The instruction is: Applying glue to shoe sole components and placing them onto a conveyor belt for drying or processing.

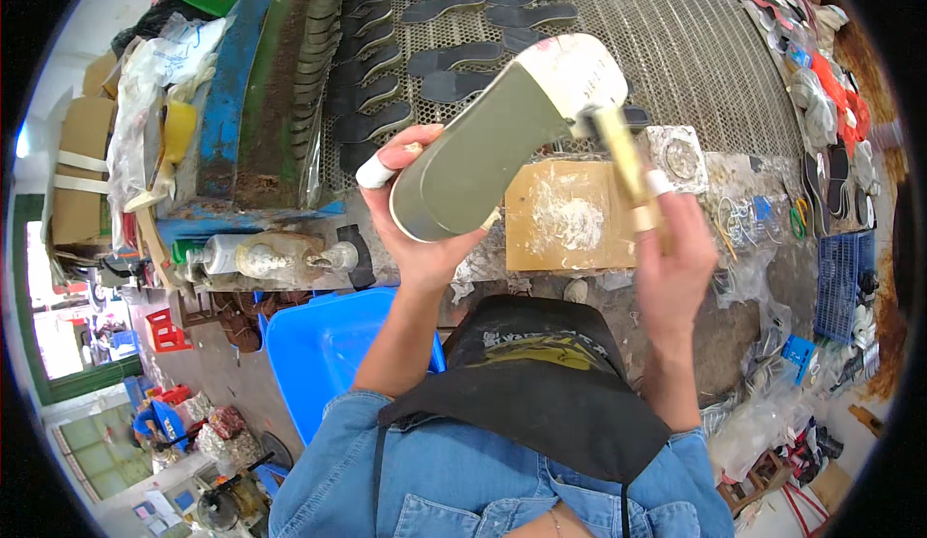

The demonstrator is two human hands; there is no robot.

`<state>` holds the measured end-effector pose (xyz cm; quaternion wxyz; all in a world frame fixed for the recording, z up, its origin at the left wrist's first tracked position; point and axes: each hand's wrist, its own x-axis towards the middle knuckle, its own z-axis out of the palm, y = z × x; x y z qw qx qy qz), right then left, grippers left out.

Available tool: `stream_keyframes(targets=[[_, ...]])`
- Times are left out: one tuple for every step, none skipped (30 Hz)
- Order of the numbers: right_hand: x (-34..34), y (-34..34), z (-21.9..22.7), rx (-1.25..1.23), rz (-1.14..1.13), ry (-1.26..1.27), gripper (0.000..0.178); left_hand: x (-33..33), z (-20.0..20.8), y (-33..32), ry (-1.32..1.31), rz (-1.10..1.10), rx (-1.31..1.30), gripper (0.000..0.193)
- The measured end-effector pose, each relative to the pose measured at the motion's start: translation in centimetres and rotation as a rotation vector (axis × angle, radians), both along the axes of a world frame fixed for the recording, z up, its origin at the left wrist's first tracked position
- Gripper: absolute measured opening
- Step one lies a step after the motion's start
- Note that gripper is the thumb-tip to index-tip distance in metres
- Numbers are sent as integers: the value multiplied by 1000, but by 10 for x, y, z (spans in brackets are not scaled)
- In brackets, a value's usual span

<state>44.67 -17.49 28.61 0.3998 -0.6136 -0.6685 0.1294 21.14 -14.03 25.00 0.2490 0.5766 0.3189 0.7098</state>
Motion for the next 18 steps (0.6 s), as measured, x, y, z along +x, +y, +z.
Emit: stream_keyframes(targets=[[0,4,5,2,1,3,37,-3,-1,0,13,-39,-13,85],[0,7,8,42,26,53,37,-4,-2,-1,23,-89,-29,87],[0,8,15,81,50,103,36,-4,-2,-3,24,-98,-31,87],[-6,6,25,-19,99,225,32,-4,-2,-5,43,-103,-31,87],[-13,7,31,-17,90,227,32,-5,-3,-6,62,-108,-28,86],[-18,10,34,-4,203,266,33,-4,-3,-8,64,-117,-28,86],[-22,12,38,10,317,305,33,-4,-4,-11,88,-109,-35,85],[-25,13,44,2,368,226,32,-4,-4,-12,113,-94,-40,85],[-26,15,44,3,369,228,32,-4,-2,-12,115,-93,-39,85],[-26,17,44,21,333,138,31,-4,0,-11,100,-120,-12,81],[-25,19,43,37,296,48,30,-4,3,-12,83,-147,13,77],[-20,27,34,49,224,46,28,-5,4,-13,54,-187,-24,76],[-20,31,34,48,226,46,28,-5,3,-13,53,-185,-25,76],[-20,35,33,64,140,6,27,-6,1,-13,42,-201,-48,77],[-20,37,32,81,54,-35,26,-6,-1,-13,30,-217,-70,77],[-21,34,32,164,114,-54,28,-7,-1,-12,29,-215,-71,77],[-25,27,34,161,114,-54,28,-8,-2,-12,28,-202,-66,78],[-32,20,38,93,230,44,27,-9,-3,-12,28,-189,-62,78]])
